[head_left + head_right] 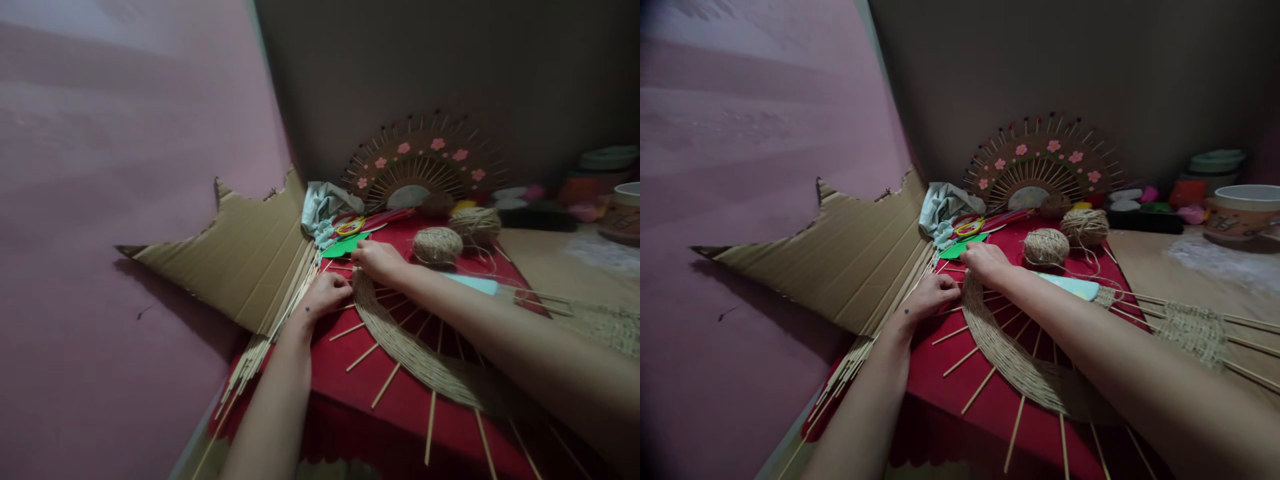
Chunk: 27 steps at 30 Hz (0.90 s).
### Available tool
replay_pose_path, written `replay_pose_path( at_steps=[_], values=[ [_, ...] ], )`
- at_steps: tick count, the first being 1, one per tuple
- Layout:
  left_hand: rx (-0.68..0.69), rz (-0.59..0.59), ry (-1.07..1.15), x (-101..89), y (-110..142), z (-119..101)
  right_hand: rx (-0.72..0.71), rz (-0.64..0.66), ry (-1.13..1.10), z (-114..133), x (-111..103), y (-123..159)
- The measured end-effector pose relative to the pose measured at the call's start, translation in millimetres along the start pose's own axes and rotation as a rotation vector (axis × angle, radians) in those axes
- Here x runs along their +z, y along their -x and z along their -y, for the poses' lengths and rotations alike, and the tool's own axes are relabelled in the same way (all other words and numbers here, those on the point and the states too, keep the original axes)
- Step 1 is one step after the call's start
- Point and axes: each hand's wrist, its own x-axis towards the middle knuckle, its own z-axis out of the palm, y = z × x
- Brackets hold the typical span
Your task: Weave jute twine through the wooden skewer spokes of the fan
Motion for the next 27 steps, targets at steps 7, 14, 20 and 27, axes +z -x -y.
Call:
replay_pose_path(
  at_steps=[7, 14, 20, 27],
  values=[
    [0.034, 0.085, 0.012, -6.9, 11, -3, -0.151, 0.024, 0.037, 5, -4, 3],
    [0.074, -0.096, 0.073, 2.1, 2, -1, -0.226, 0.016, -0.032, 12, -13, 4],
    [0.098, -0.096, 0.089, 9.6, -8, 4, -0.176, -0.013, -0.1, 20, -14, 11],
    [0.096, -0.115, 0.108, 9.2, -13, 9, -0.079, -0.012, -0.111, -7, -48, 96]
  ],
)
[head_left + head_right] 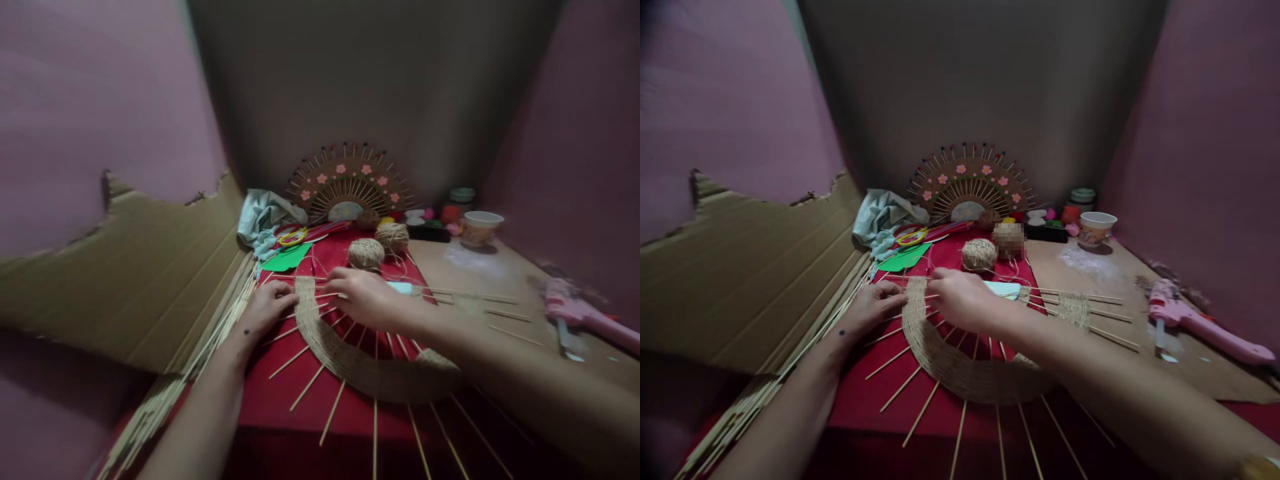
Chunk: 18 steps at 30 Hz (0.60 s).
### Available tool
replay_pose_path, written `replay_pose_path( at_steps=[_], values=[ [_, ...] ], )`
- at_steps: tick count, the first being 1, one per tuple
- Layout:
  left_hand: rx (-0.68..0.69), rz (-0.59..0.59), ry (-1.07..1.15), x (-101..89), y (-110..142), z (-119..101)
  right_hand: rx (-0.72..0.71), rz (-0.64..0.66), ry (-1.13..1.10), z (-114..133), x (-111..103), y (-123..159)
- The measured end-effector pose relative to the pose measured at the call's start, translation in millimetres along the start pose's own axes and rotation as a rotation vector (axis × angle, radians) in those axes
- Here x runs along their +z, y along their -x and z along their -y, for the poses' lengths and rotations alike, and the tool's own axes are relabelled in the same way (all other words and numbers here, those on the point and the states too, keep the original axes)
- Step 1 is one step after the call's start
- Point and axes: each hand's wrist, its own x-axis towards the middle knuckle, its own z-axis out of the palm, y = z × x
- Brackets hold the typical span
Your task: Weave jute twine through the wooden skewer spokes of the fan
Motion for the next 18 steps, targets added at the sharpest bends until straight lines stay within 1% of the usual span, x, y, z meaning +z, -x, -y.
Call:
replay_pose_path(
  at_steps=[3, 4, 6, 7, 10, 15, 18],
  values=[
    [-0.02, 0.017, 0.01, 0.4, 0, 1, 0.359, 0.059, 0.24, -37, -22, 48],
    [-0.027, 0.023, 0.014, 0.3, 0, 1, 0.432, 0.059, 0.285, -50, -29, 61],
    [-0.042, 0.035, 0.023, -0.5, 0, 0, 0.535, 0.066, 0.324, -73, -38, 79],
    [-0.048, 0.042, 0.026, -1.0, 0, -1, 0.602, 0.112, 0.277, -82, -41, 85],
    [-0.056, 0.062, 0.028, -3.2, 3, -6, 0.657, 0.161, 0.193, -98, -39, 89],
    [-0.054, 0.072, 0.014, -5.6, 8, -15, 0.672, 0.125, 0.116, -109, -23, 71],
    [-0.06, 0.081, 0.012, -5.4, 10, -15, 0.669, 0.099, 0.099, -114, -20, 59]
  ],
)
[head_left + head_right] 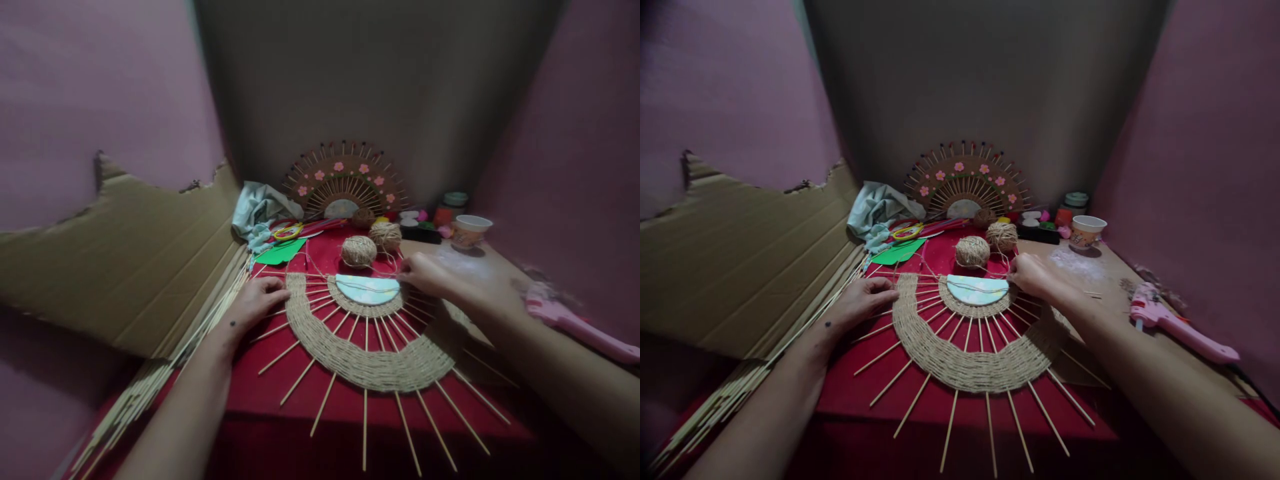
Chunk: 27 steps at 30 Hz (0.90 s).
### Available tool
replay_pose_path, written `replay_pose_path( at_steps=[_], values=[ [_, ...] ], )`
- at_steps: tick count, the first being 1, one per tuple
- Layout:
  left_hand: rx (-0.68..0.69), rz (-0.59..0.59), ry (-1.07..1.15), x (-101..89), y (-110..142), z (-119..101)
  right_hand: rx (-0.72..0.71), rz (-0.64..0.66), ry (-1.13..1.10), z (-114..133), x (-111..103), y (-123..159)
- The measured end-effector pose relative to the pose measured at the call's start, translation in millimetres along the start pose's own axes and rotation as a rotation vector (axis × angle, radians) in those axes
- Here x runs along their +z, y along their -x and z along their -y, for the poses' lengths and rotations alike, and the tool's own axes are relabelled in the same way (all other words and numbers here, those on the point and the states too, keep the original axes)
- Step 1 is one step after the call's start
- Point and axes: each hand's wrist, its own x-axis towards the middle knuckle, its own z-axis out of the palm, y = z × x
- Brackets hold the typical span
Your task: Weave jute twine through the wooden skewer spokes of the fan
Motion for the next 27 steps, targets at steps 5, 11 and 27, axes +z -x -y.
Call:
replay_pose_path(
  at_steps=[5, 11, 27],
  values=[
    [-0.007, -0.002, 0.007, 0.5, 0, 0, -0.048, -0.114, -0.025, 13, -8, -11],
    [-0.01, -0.014, -0.028, 0.1, 2, -6, -0.162, -0.149, -0.102, 54, 3, -29],
    [0.033, -0.043, -0.036, 3.3, 0, 7, -0.128, -0.341, -0.203, 72, -2, -89]
  ],
)
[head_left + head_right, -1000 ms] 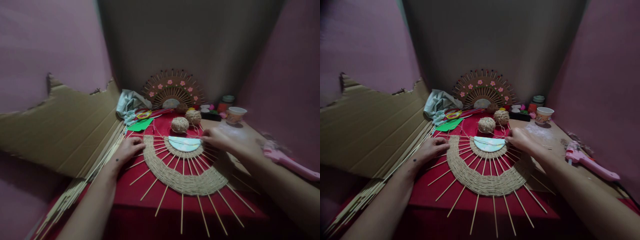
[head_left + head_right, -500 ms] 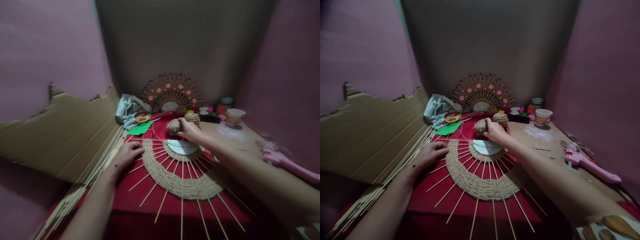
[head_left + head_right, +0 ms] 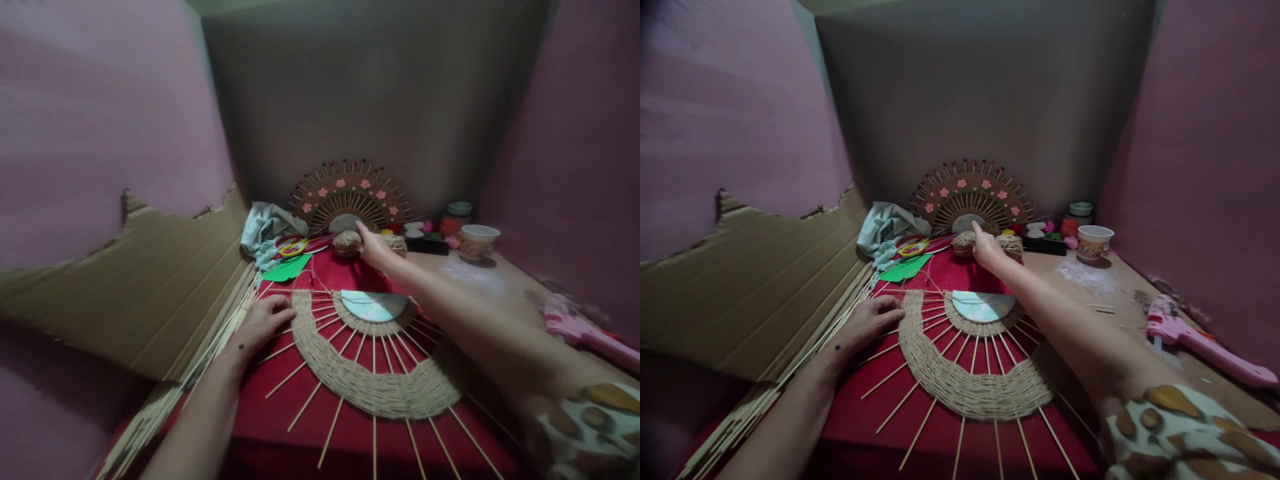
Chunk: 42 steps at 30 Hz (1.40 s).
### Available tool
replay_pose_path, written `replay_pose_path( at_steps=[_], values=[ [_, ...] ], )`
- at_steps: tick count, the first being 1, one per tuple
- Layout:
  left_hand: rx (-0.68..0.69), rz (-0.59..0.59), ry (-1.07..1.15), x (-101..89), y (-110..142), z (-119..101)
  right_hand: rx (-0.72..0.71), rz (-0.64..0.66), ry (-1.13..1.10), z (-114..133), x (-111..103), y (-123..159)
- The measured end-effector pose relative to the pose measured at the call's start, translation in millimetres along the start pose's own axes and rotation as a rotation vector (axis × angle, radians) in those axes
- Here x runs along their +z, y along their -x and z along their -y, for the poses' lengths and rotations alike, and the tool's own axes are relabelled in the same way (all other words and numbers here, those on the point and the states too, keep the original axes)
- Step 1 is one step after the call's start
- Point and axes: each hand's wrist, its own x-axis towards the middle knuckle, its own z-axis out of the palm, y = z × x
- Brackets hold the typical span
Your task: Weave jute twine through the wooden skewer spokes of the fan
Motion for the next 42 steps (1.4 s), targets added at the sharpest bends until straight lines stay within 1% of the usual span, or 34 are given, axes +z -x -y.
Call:
replay_pose_path(
  at_steps=[3, 4, 6, 7, 9, 12, 14, 16, 20, 25, 28, 31, 32, 33, 34, 36, 38, 39, 40, 42],
  values=[
    [0.003, 0.014, 0.017, -0.3, -2, 0, -0.033, -0.051, 0.025, -13, -32, 30],
    [0.005, 0.02, 0.022, -0.6, -2, 0, -0.025, -0.046, 0.04, -20, -41, 43],
    [0.006, 0.025, 0.027, -1.3, -3, -2, 0.006, 0.015, 0.07, -37, -54, 68],
    [0.005, 0.025, 0.027, -1.7, -2, -4, 0.016, 0.068, 0.076, -45, -55, 80],
    [0.007, 0.03, 0.024, -2.6, 0, -7, 0.024, 0.158, 0.073, -58, -50, 97],
    [0.024, 0.048, 0.027, -4.4, 5, -12, 0.01, 0.216, 0.05, -62, -28, 111],
    [0.032, 0.059, 0.041, -5.8, 8, -14, 0.013, 0.213, 0.051, -56, -14, 114],
    [0.028, 0.063, 0.061, -7.0, 9, -15, 0.024, 0.209, 0.072, -48, -7, 113],
    [-0.002, 0.063, 0.125, -7.1, 11, -16, 0.013, 0.219, 0.137, -42, -6, 98],
    [-0.084, 0.055, 0.197, -2.9, 11, -14, -0.029, 0.243, 0.198, -51, -5, 71],
    [-0.11, 0.051, 0.197, 0.0, 11, -11, -0.089, 0.249, 0.208, -57, -2, 69],
    [-0.109, 0.058, 0.191, 1.9, 11, -9, -0.188, 0.243, 0.2, -62, -5, 72],
    [-0.107, 0.062, 0.191, 2.2, 12, -10, -0.232, 0.222, 0.201, -62, -8, 73],
    [-0.105, 0.065, 0.191, 2.3, 13, -11, -0.275, 0.17, 0.209, -61, -11, 74],
    [-0.104, 0.069, 0.191, 2.3, 14, -12, -0.313, 0.098, 0.221, -58, -14, 75],
    [-0.102, 0.079, 0.193, 2.1, 16, -14, -0.373, -0.102, 0.234, -43, -19, 78],
    [-0.1, 0.09, 0.201, 1.8, 18, -17, -0.419, -0.22, 0.188, -17, -22, 85],
    [-0.1, 0.096, 0.207, 1.8, 18, -17, -0.483, -0.203, 0.144, 0, -22, 90],
    [-0.102, 0.099, 0.214, 1.9, 18, -18, -0.53, -0.152, 0.109, 19, -21, 94],
    [-0.111, 0.097, 0.232, 2.3, 19, -19, -0.528, 0.009, 0.063, 54, -15, 101]
  ],
)
